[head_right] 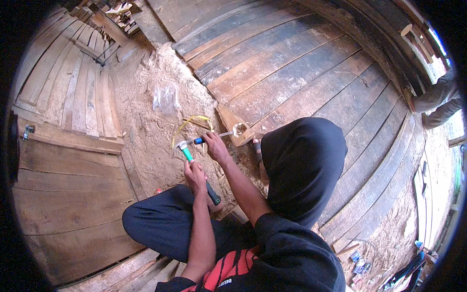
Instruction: The person sits on a wooden floor and uses a hammer and chisel to carve a small piece of wood. They repeatedly strike the chisel to remove wood shavings and shape the material.
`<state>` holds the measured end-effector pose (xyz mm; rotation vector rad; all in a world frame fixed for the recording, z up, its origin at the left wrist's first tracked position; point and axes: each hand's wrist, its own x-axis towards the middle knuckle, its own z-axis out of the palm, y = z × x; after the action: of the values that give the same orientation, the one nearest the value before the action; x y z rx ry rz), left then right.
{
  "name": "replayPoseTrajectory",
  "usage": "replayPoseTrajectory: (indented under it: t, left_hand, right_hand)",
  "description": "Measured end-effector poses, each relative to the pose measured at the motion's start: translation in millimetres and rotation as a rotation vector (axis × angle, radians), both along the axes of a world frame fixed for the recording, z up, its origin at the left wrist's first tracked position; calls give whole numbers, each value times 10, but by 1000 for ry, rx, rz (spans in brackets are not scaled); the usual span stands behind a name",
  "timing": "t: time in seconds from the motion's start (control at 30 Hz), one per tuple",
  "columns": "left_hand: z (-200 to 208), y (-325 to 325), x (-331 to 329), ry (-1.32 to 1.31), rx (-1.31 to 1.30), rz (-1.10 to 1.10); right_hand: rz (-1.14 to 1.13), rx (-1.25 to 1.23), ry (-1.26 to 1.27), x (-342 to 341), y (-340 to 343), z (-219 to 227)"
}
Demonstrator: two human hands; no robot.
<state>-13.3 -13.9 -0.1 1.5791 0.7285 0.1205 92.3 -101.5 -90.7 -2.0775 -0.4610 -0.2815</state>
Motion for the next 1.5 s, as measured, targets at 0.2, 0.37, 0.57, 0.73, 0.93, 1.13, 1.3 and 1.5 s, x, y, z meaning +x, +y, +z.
replayPoseTrajectory:
  t: [0.2, 0.37, 0.57, 0.73, 0.93, 1.13, 1.3, 1.5]
  left_hand:
    - [-93, 53, 24, -33, -52, 101]
    - [-334, 281, 54, 8, 74, -4]
    - [-112, 77, 58, -23, -79, 78]
    - [41, 68, 73, -74, -226, 103]
    - [30, 118, 64, -63, -204, 101]
    - [66, -17, 61, -31, -122, 72]
    - [-438, 200, 104, -77, 178, -96]
    - [-94, 95, 97, -37, -2, -56]
  right_hand:
    - [53, -76, 50, 0, -15, -34]
    - [7, -48, 34, 45, -34, -23]
    - [-21, -68, 66, 35, -92, -3]
    - [-21, -19, 39, 52, -5, 126]
    - [-36, 43, 18, 54, 21, 189]
    - [-58, 82, -8, 38, -58, 83]
    - [-64, 92, -15, 65, -15, 109]
    - [-40, 87, 2, 57, -23, 141]
